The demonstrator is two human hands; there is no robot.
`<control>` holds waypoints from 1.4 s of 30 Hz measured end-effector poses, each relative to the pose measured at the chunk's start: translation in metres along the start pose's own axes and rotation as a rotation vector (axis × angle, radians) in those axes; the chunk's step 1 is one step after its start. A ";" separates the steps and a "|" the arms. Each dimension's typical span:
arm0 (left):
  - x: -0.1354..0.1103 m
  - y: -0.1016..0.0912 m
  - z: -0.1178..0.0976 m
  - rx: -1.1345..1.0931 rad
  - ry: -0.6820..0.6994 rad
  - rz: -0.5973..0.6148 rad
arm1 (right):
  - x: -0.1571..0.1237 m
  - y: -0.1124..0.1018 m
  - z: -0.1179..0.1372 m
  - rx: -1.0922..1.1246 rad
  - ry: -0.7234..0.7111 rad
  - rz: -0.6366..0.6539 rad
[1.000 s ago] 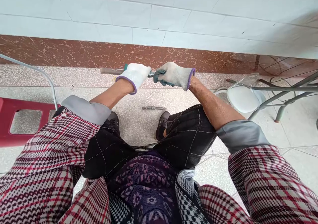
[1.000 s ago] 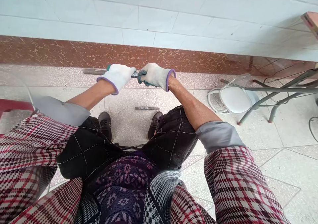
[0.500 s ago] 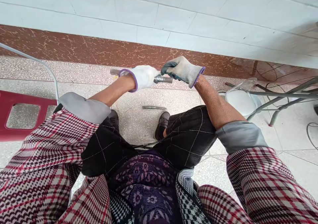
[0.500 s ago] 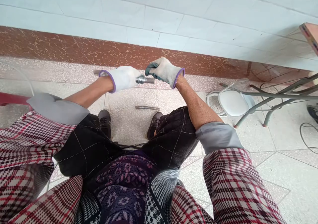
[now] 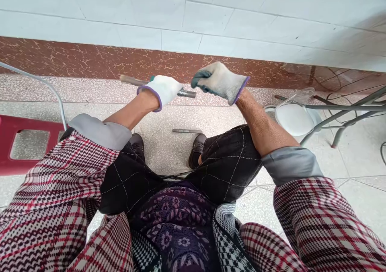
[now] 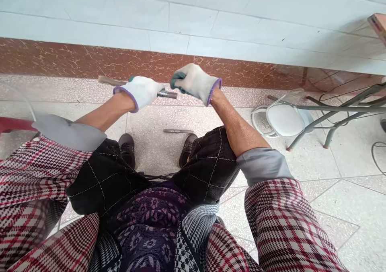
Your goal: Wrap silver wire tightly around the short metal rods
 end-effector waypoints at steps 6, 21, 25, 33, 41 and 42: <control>-0.025 -0.029 -0.016 -0.356 0.073 -0.044 | 0.008 -0.003 -0.018 0.084 -0.076 -0.060; -0.029 -0.056 0.011 -1.264 -0.054 -0.197 | 0.009 0.011 -0.003 0.130 -0.137 0.058; -0.027 -0.060 0.028 -1.038 -0.135 -0.260 | -0.012 0.013 0.013 0.044 -0.121 0.073; -0.006 -0.013 0.005 0.008 -0.084 -0.031 | -0.019 0.009 0.024 -0.207 -0.302 0.033; -0.026 -0.037 -0.011 -0.539 0.019 -0.146 | 0.000 -0.003 -0.006 0.219 -0.116 -0.009; -0.027 -0.041 -0.006 -0.602 -0.017 -0.154 | -0.004 0.002 -0.001 0.244 -0.125 0.043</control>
Point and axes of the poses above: each hand's wrist, its own x-axis towards the middle knuckle, its own y-axis out of the palm, z = x × y, the point moved 3 cm from there along x, towards the middle knuckle, and after that the axes turned 1 degree about -y, right-handed, at the moved point
